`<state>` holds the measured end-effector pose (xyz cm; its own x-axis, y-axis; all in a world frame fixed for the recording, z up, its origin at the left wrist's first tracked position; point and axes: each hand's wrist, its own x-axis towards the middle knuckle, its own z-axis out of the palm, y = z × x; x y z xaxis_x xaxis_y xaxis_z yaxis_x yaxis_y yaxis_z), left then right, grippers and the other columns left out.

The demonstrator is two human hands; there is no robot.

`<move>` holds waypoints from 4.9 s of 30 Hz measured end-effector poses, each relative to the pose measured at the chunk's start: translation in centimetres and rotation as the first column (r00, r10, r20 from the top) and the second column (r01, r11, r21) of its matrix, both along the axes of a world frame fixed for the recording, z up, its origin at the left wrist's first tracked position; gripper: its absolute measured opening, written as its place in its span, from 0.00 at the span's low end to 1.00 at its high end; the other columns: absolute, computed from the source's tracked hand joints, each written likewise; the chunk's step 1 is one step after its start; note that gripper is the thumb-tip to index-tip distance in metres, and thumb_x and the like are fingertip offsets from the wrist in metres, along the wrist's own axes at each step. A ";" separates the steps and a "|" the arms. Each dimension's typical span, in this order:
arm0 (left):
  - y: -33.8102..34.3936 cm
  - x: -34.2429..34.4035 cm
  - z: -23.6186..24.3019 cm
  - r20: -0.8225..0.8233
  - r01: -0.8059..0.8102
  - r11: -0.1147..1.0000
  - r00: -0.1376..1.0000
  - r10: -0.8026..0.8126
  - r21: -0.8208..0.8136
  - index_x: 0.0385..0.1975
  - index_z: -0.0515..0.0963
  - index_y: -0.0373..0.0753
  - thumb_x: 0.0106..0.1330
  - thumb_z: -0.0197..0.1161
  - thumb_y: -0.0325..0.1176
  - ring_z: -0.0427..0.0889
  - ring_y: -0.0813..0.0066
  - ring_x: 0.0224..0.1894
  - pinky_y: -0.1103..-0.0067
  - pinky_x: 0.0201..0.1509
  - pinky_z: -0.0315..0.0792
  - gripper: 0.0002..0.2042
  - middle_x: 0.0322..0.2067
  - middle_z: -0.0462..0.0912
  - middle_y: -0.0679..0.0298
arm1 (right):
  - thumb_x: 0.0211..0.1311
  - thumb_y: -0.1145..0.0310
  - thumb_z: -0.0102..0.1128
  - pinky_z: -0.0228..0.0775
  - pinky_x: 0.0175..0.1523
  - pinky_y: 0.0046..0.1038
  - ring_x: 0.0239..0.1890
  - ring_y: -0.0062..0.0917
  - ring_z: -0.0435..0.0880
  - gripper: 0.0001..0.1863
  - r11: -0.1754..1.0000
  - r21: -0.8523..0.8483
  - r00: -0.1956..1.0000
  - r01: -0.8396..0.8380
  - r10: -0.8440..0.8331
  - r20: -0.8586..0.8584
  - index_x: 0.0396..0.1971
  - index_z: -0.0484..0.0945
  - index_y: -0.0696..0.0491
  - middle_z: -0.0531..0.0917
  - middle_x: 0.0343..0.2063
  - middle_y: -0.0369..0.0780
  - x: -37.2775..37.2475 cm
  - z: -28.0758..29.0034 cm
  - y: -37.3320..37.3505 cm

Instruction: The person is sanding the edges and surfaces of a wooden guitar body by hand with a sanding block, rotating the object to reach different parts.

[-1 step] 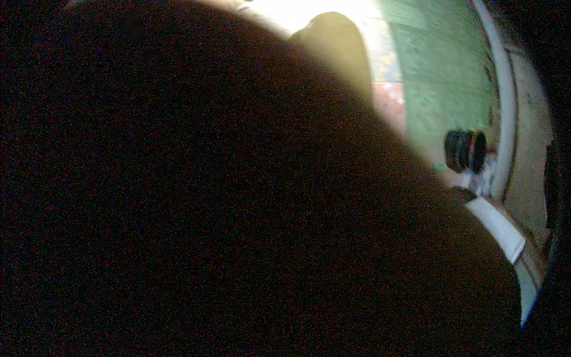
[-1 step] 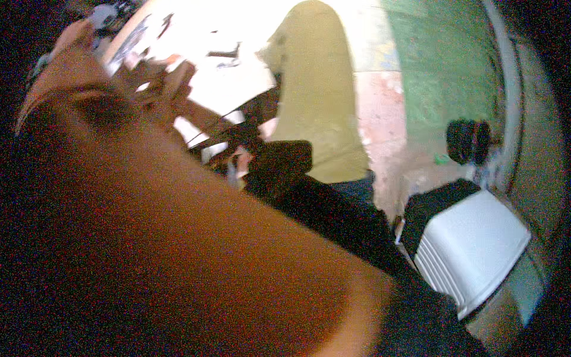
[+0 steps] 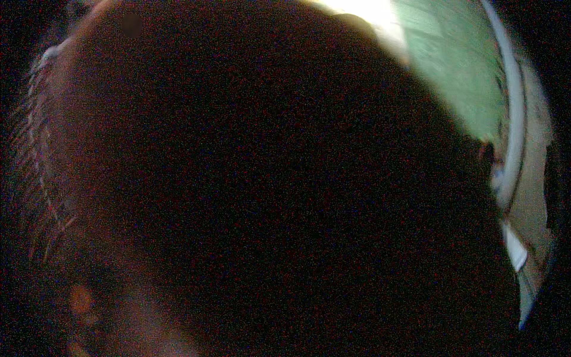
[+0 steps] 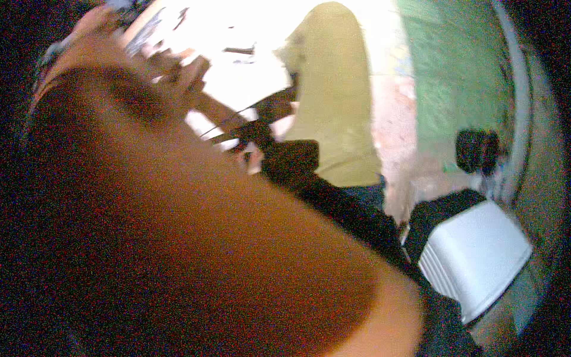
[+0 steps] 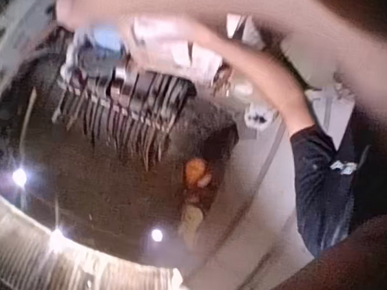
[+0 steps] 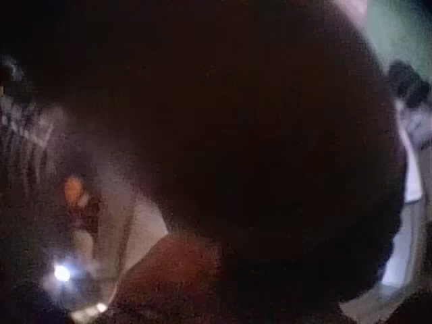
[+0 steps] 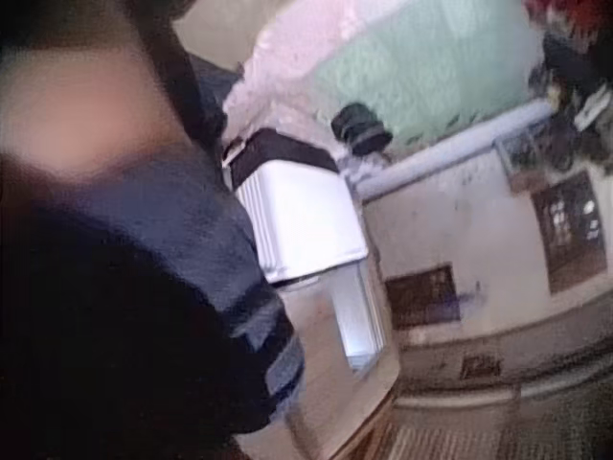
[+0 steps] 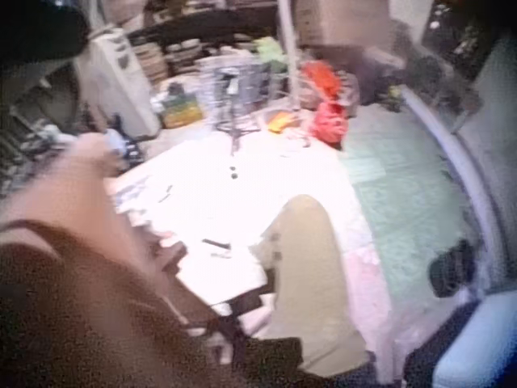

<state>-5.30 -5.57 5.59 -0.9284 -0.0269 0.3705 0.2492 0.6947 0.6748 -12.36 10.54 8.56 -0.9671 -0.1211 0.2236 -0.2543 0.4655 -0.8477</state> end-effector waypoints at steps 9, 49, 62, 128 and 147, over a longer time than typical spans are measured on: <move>4.7 0.5 1.4 -0.111 0.196 0.952 0.979 -0.174 0.235 0.60 0.68 0.28 0.56 0.52 0.18 0.71 0.61 0.63 0.72 0.66 0.66 0.27 0.58 0.74 0.49 | 0.52 0.69 0.57 0.77 0.46 0.37 0.37 0.40 0.87 0.13 0.992 -0.073 0.994 -0.105 0.104 -0.018 0.37 0.84 0.54 0.86 0.33 0.49 5.4 -0.8 1.6; 4.8 2.7 2.0 0.200 0.219 0.882 0.924 -0.325 0.416 0.49 0.82 0.34 0.62 0.67 0.28 0.85 0.70 0.46 0.76 0.53 0.76 0.16 0.45 0.86 0.54 | 0.52 0.70 0.71 0.71 0.58 0.28 0.50 0.25 0.79 0.36 0.837 -0.523 0.914 -0.161 0.327 0.241 0.63 0.68 0.57 0.80 0.50 0.40 11.2 -2.0 8.1; 4.3 2.5 1.0 0.033 0.327 0.898 0.936 -0.351 0.294 0.52 0.82 0.41 0.57 0.72 0.38 0.85 0.65 0.40 0.74 0.48 0.76 0.22 0.42 0.86 0.54 | 0.70 0.57 0.56 0.71 0.57 0.28 0.50 0.23 0.78 0.26 0.518 -0.838 0.751 0.171 0.482 0.451 0.62 0.69 0.56 0.80 0.50 0.39 10.8 -2.5 7.3; 4.2 5.2 -1.8 -0.141 -0.009 0.993 0.990 -0.008 -0.122 0.34 0.82 0.47 0.54 0.64 0.28 0.85 0.63 0.28 0.72 0.27 0.79 0.08 0.28 0.81 0.61 | 0.57 0.79 0.65 0.68 0.50 0.38 0.44 0.43 0.77 0.24 0.905 0.410 0.970 0.116 -0.014 -0.243 0.56 0.77 0.57 0.81 0.40 0.50 14.5 -2.6 6.8; 4.0 5.4 -2.1 -0.128 -0.021 0.993 0.992 0.006 -0.116 0.33 0.80 0.47 0.53 0.64 0.28 0.83 0.64 0.28 0.70 0.27 0.78 0.08 0.26 0.78 0.63 | 0.55 0.81 0.66 0.69 0.49 0.36 0.42 0.40 0.79 0.24 0.884 0.442 0.970 0.156 -0.053 -0.236 0.55 0.77 0.56 0.80 0.35 0.47 15.0 -2.4 5.5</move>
